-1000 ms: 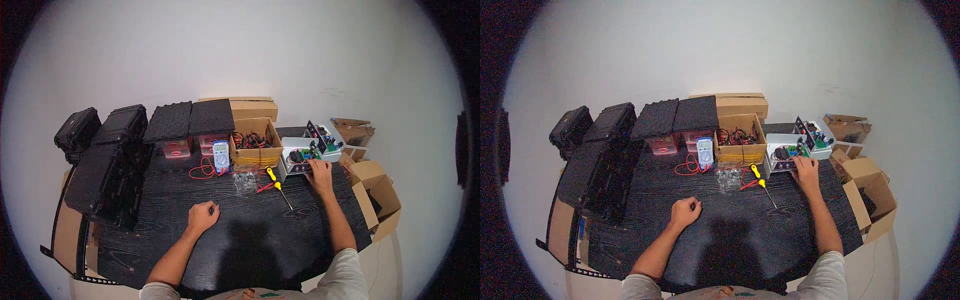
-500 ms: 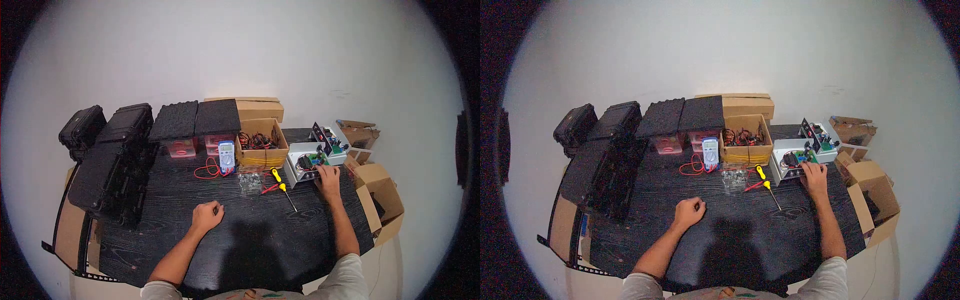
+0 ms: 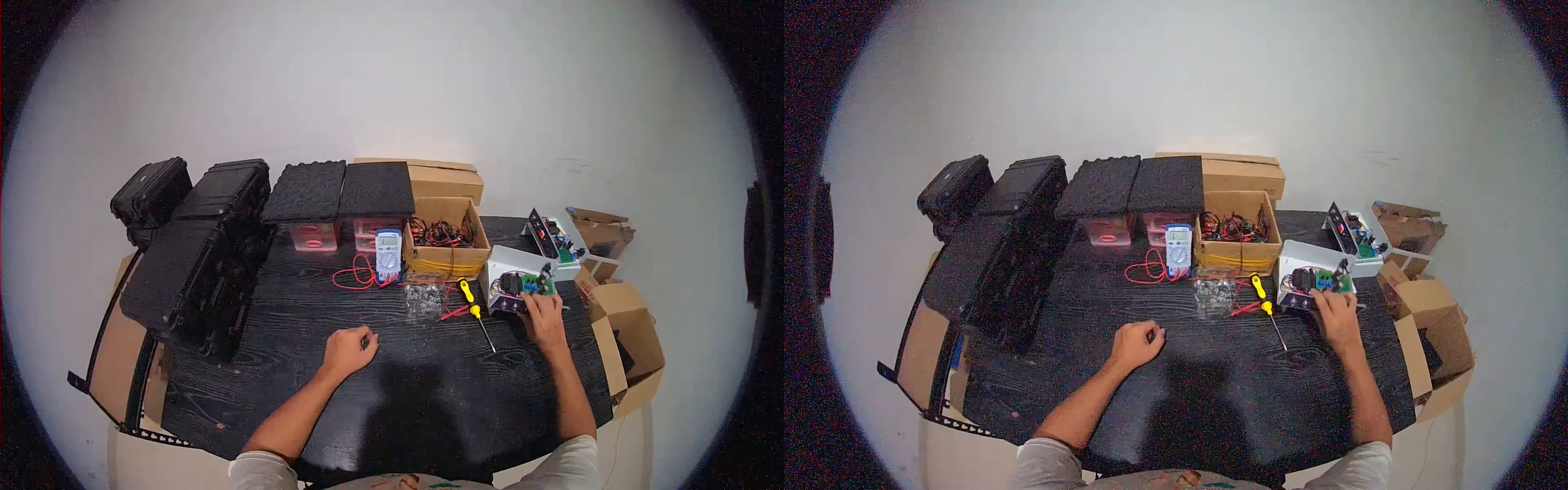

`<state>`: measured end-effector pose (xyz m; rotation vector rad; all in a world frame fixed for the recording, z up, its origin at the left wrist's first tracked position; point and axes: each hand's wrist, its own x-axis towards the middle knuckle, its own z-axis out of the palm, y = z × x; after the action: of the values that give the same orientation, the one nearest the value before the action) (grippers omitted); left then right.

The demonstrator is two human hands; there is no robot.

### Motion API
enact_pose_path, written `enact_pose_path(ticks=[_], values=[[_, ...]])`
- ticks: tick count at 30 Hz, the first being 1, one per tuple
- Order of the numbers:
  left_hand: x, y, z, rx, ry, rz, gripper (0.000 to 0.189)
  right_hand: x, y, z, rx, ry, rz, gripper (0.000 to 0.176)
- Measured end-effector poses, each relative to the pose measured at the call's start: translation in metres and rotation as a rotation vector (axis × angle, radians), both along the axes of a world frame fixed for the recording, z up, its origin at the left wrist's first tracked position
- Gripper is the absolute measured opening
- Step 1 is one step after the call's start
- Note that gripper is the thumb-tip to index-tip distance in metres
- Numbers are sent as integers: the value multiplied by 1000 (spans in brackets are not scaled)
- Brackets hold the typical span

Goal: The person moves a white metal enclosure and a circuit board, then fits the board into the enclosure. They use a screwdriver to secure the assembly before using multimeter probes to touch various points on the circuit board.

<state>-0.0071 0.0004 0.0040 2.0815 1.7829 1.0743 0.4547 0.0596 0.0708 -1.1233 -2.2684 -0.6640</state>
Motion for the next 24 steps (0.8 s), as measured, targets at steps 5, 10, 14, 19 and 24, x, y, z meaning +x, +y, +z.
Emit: enact_pose_path(ticks=[5, 10, 14, 19, 24], values=[[1, -1, 1, -33, -24, 4, 21, -49, -52, 35, -75, 68, 91, 53], [1, -1, 6, 35, -101, -62, 19, -102, -85, 52, -196, 95, 385, 39], [-4, -2, 4, 129, -166, -165, 28, -142, -104, 33, -391, 84, 456, 29], [-12, 2, -6, 204, -256, -266, 34, -172, -116, 3, -374, 5, 522, 41], [-11, 2, -8, 61, -237, -225, 26, -184, -125, -12, -260, -85, 502, 49]])
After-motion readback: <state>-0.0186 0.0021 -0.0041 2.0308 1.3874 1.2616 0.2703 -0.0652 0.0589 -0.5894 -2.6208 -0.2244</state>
